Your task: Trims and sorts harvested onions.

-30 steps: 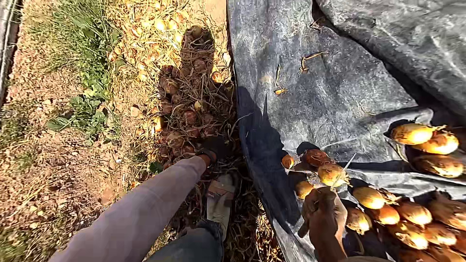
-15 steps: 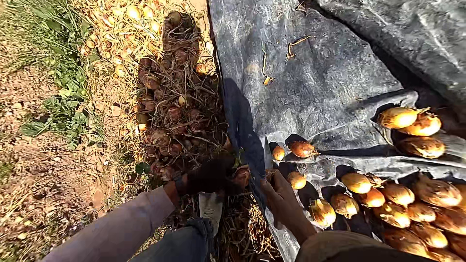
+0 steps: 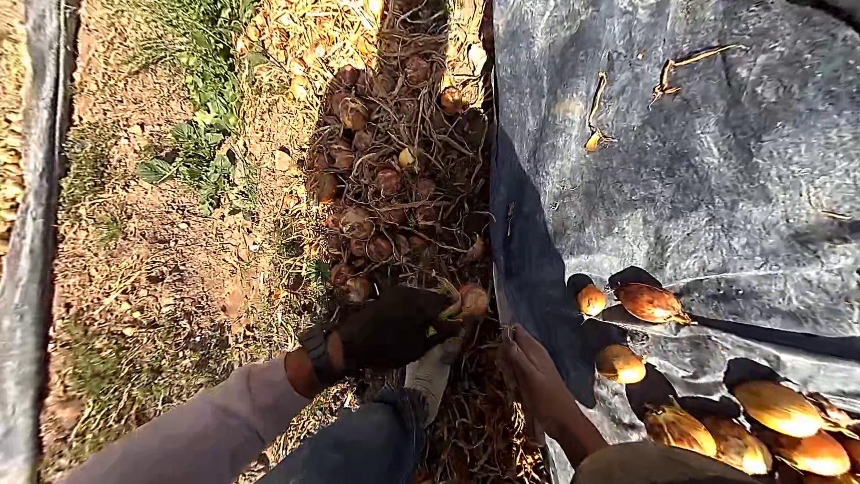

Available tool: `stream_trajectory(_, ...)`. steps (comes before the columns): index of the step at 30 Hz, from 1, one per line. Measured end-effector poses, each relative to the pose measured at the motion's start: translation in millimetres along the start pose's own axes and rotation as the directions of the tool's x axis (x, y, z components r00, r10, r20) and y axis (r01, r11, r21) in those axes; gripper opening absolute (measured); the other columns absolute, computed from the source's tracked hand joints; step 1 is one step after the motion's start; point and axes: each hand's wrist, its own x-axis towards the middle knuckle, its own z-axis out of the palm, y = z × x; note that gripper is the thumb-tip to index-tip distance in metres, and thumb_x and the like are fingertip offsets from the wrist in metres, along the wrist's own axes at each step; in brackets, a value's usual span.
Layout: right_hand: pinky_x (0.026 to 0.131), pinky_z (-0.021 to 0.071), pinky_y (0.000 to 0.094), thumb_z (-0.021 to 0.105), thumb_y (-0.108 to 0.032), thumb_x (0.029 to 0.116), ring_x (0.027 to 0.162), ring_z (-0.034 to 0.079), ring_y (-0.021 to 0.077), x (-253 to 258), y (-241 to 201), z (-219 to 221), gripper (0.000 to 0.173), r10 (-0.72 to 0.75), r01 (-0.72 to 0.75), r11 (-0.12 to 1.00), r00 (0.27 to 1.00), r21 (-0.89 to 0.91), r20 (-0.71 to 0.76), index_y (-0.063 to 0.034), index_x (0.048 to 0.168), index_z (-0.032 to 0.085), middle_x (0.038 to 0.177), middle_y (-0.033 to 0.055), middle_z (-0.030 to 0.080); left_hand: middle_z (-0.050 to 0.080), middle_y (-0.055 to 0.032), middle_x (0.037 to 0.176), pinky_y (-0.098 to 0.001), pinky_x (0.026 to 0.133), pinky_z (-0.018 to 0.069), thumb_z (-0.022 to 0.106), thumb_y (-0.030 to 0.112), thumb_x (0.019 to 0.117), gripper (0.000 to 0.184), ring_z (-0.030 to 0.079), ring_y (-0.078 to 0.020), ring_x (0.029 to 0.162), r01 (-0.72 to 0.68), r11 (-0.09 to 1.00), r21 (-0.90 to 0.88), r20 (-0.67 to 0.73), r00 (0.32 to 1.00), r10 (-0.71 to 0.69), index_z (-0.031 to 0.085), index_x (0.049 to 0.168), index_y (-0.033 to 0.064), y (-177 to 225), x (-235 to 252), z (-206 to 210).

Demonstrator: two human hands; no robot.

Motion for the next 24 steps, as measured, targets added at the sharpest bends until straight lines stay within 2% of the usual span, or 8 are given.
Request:
stream_trajectory(2, 0.058, 0.0547, 0.0317, 0.058, -0.089, 0.075, 0.064, 0.059, 0.0081, -0.2, -1.1, 13.8, 0.093, -0.017, 0.018, 0.998, 1.0, -0.064, 0.022, -0.0084, 0.121, 0.062, 0.083, -0.0029, 0.063, 0.07, -0.011, 0.092, -0.0486, 0.081, 0.0561, 0.056, 0.039, 0.1046, 0.037, 0.069, -0.0249, 0.089, -0.073, 0.996, -0.04, 0.129, 0.989, 0.078, 0.07, 0.107, 0.0056, 10.4, -0.3, 13.0)
stream_trajectory(5, 0.058, 0.0539, 0.0261, 0.074, -0.054, 0.0872, 0.061, 0.06, 0.0043, -9.2, -7.5, 35.9, 0.042, -0.145, 0.152, 0.983, 0.987, 0.098, -0.074, -0.0132, 0.096, 0.07, 0.074, -0.0059, 0.066, 0.067, -0.0143, 0.086, -0.0549, 0.076, 0.0525, 0.06, 0.035, 0.1018, 0.032, 0.067, -0.0319, 0.085, -0.035, 0.999, -0.01, 0.267, 0.963, 0.036, 0.067, 0.097, 0.0039, 14.1, 2.8, 31.2)
stream_trajectory(7, 0.067, 0.0597, 0.0261, 0.074, -0.045, 0.091, 0.07, 0.067, 0.0033, -15.0, -4.2, 36.4, 0.033, -0.248, 0.252, 0.965, 0.967, 0.08, -0.058, -0.014, 0.1, 0.07, 0.08, -0.0072, 0.07, 0.07, -0.0156, 0.093, -0.0574, 0.082, 0.0524, 0.058, 0.031, 0.1026, 0.029, 0.068, -0.0347, 0.093, 0.029, 0.997, 0.072, 0.267, 0.962, -0.047, 0.069, 0.103, 0.0044, 15.8, 5.5, 23.7)
stream_trajectory(10, 0.05, 0.0492, 0.0236, 0.068, -0.053, 0.0937, 0.053, 0.052, 0.0026, -22.2, 2.2, 17.4, 0.038, -0.246, 0.291, 0.939, 0.942, 0.187, -0.231, -0.016, 0.1, 0.061, 0.068, -0.0094, 0.056, 0.071, -0.0136, 0.097, -0.0579, 0.081, 0.0536, 0.058, 0.029, 0.102, 0.023, 0.069, -0.0354, 0.097, 0.259, 0.919, 0.297, 0.167, 0.933, -0.317, 0.07, 0.109, 0.0104, -12.2, 10.5, 3.3)
stream_trajectory(14, 0.035, 0.0376, 0.0216, 0.039, -0.048, 0.1074, 0.036, 0.038, 0.0037, -23.9, -13.3, -52.2, 0.047, -0.11, 0.365, 0.879, 0.781, 0.307, -0.614, -0.0229, 0.069, 0.048, 0.048, -0.0097, 0.039, 0.067, -0.0136, 0.123, -0.0632, 0.078, 0.0567, 0.069, 0.024, 0.0907, 0.037, 0.068, -0.0394, 0.105, 0.556, 0.673, 0.488, -0.026, 0.779, -0.626, 0.067, 0.128, 0.0191, -118.6, -1.4, -0.9)
stream_trajectory(16, 0.036, 0.0386, 0.0211, 0.038, -0.039, 0.1091, 0.037, 0.039, 0.0037, -27.9, -15.1, -69.1, 0.041, -0.131, 0.413, 0.865, 0.733, 0.284, -0.668, -0.0218, 0.073, 0.048, 0.048, -0.0095, 0.039, 0.057, -0.0166, 0.14, -0.0667, 0.079, 0.0567, 0.079, 0.026, 0.0842, 0.061, 0.065, -0.0444, 0.111, 0.572, 0.639, 0.514, -0.004, 0.746, -0.665, 0.057, 0.141, 0.0199, -158.9, -12.9, 14.9)
stream_trajectory(19, 0.037, 0.0415, 0.0229, 0.054, -0.051, 0.1018, 0.039, 0.04, 0.0044, -31.6, -16.2, -44.4, 0.032, -0.191, 0.361, 0.911, 0.797, 0.199, -0.573, -0.0215, 0.089, 0.05, 0.054, -0.0102, 0.04, 0.048, -0.0214, 0.149, -0.0665, 0.086, 0.0552, 0.078, 0.029, 0.086, 0.068, 0.061, -0.0468, 0.118, 0.626, 0.641, 0.443, 0.003, 0.714, -0.7, 0.051, 0.148, 0.017, -188.0, -14.0, 33.2)
stream_trajectory(24, 0.043, 0.0472, 0.029, 0.064, -0.064, 0.0902, 0.048, 0.05, 0.0087, -26.9, -10.7, 0.5, 0.055, -0.133, 0.142, 0.99, 0.939, 0.006, -0.316, -0.0113, 0.105, 0.061, 0.066, -0.0048, 0.054, 0.066, -0.0217, 0.119, -0.0605, 0.097, 0.0522, 0.077, 0.048, 0.0879, 0.061, 0.064, -0.0377, 0.112, 0.562, 0.827, 0.024, -0.062, 0.826, -0.56, 0.065, 0.125, 0.0012, -129.1, 10.6, 30.9)
